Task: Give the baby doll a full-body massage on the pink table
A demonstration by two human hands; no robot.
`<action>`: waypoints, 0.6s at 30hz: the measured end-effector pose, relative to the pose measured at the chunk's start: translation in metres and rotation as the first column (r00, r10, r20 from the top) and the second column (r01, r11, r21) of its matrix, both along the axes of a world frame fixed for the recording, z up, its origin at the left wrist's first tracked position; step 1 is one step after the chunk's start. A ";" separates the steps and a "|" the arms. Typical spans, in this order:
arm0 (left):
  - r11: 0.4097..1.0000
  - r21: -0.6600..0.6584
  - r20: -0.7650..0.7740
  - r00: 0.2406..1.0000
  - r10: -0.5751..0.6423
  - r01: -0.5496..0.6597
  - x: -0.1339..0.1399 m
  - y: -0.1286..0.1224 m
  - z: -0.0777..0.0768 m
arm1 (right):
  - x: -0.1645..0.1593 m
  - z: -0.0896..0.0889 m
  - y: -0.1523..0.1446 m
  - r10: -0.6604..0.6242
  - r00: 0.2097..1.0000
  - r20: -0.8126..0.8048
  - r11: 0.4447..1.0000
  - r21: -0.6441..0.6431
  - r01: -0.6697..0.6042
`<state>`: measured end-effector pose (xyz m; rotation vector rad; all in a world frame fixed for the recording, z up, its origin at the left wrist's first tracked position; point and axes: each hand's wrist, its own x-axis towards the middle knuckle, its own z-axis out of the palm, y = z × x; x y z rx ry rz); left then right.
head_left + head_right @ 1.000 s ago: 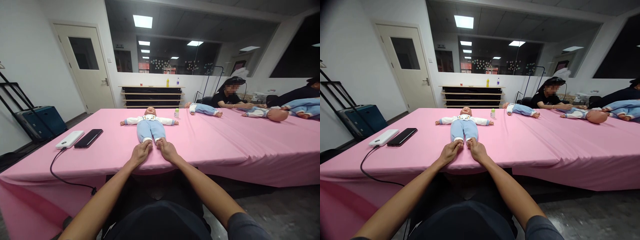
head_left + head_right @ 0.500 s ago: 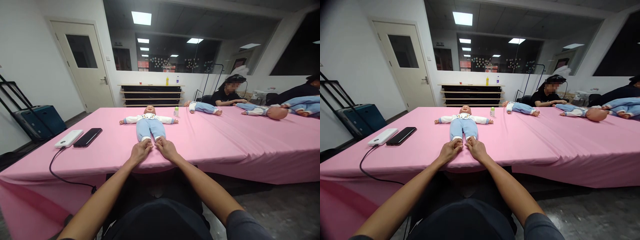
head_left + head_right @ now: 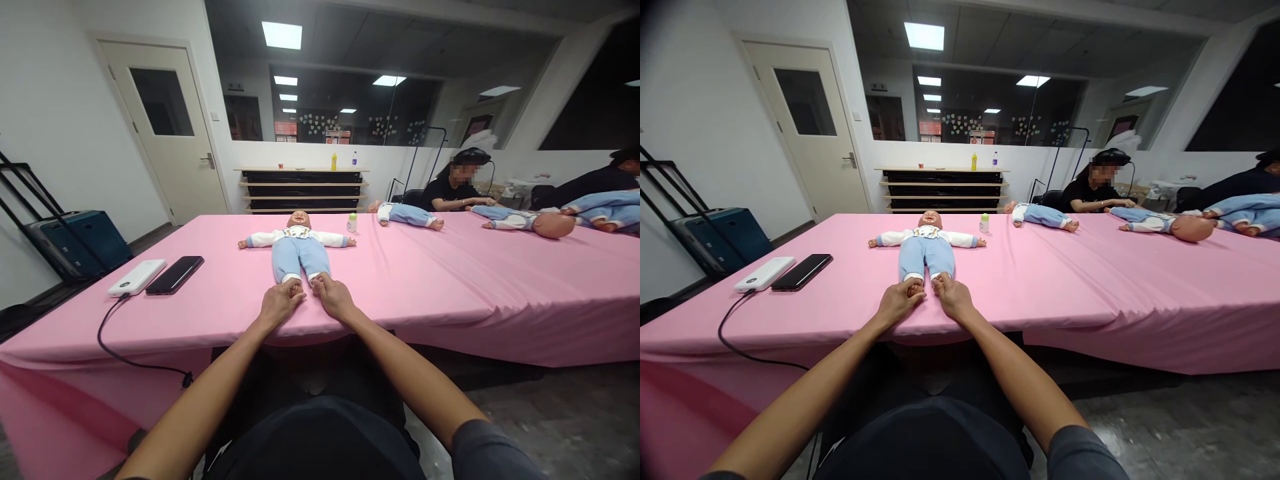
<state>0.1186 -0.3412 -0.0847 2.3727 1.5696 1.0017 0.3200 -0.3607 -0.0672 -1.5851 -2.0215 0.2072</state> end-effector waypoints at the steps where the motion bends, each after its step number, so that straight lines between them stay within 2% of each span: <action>1: 1.000 0.004 0.001 1.000 -0.001 0.001 0.000 0.000 0.000 | 0.000 -0.001 0.001 0.003 1.000 -0.003 1.000 0.014 -0.003; 11: 0.998 0.013 0.100 0.993 -0.069 0.068 -0.001 -0.002 0.005 | 0.003 -0.014 0.009 0.038 0.999 0.006 0.992 0.119 -0.039; 18: 0.999 -0.012 0.093 0.995 -0.049 0.050 -0.001 -0.002 0.005 | 0.002 -0.011 0.006 0.032 0.999 0.008 0.996 0.088 -0.032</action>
